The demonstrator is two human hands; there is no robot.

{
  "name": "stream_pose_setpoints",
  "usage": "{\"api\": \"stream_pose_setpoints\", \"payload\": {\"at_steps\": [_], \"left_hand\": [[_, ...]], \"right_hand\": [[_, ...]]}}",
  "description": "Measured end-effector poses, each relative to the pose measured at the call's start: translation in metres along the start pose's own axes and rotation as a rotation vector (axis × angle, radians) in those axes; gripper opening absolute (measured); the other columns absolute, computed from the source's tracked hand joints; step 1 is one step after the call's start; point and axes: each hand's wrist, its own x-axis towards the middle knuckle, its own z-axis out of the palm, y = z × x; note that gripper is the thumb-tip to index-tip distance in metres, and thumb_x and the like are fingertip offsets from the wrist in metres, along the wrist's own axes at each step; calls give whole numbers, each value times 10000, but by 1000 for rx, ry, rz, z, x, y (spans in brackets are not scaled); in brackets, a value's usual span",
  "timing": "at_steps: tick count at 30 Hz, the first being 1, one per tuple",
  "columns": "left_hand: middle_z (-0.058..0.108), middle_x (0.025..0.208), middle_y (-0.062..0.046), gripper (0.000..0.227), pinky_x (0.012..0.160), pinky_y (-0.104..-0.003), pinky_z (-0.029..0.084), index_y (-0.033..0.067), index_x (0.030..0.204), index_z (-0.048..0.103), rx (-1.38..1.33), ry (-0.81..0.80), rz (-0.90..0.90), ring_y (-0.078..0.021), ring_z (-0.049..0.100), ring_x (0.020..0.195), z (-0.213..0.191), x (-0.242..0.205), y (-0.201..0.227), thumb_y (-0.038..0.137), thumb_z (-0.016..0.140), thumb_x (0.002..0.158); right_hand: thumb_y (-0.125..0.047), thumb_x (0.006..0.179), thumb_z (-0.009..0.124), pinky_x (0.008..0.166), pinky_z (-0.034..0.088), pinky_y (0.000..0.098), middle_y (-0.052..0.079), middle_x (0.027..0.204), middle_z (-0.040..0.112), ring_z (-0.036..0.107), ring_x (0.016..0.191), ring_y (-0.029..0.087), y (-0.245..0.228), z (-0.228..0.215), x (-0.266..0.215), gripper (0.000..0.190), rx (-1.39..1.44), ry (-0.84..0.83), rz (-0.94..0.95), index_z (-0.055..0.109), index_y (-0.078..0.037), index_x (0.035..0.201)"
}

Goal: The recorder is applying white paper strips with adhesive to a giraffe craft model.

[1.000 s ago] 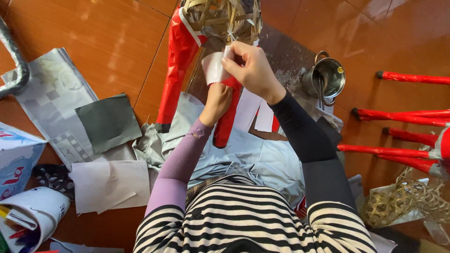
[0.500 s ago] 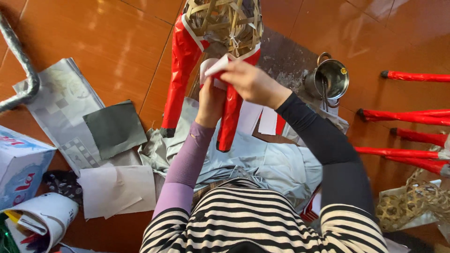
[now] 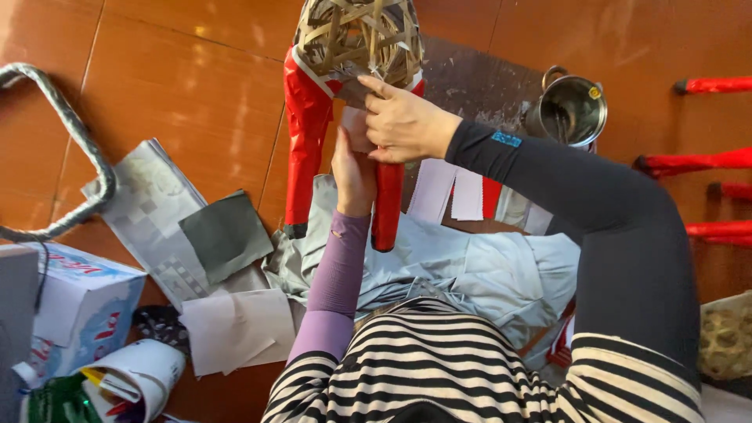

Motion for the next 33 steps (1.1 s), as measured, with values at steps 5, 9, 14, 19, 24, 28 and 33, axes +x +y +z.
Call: {"api": "stream_pose_setpoints", "payload": {"at_steps": [5,9,14,19,24,28,33], "left_hand": [[572,1439,-125,521,1128,-454,445,21,1474,473,-70,40,-35,-283,575,1300,-28,13,2,385,346,1123],[573,1444,-134,518,1133,-452,448,10,1474,470,-66,7,-15,-287,573,1314,-18,8,1,373,360,1121],[550,1469,-154,536,1132,-447,448,-3,1496,458,63,43,29,-291,555,1329,9,-2,11,381,374,1132],[531,1513,-123,526,1174,-384,413,-14,1545,416,456,-20,213,-244,516,1389,28,-10,22,320,391,1139],[545,1453,-143,478,1196,-365,382,2,1560,362,985,-159,423,-261,513,1373,39,1,13,235,436,1149],[616,1370,-193,383,1101,-432,484,37,1410,527,1640,-242,514,-352,599,1271,38,1,0,178,563,1056],[511,1437,-295,525,935,-466,562,108,1455,465,1841,-266,594,-427,656,1122,71,-9,5,143,643,963]], "right_hand": [[-511,893,642,1267,239,465,52,835,664,630,1017,253,0,21,-2,445,-110,242,-15,688,-91,752],[-572,893,605,1177,294,402,58,772,682,604,937,235,-3,21,1,562,-169,214,16,725,-60,694],[-546,919,594,1138,305,432,24,586,664,605,826,236,-8,14,18,615,-178,15,85,725,-77,543],[-322,934,619,1139,385,462,107,796,697,647,805,255,-1,4,5,321,148,106,69,748,-52,817],[-7,962,545,1083,523,406,138,1111,672,670,1072,319,-44,24,-45,167,595,797,546,653,-2,1090],[21,1005,486,975,562,343,159,1270,644,691,1109,276,-79,60,-48,369,1035,978,910,569,34,1364],[-65,1012,625,1001,525,361,194,1332,600,635,1192,262,-95,64,-39,504,970,1085,834,448,65,1465]]}}
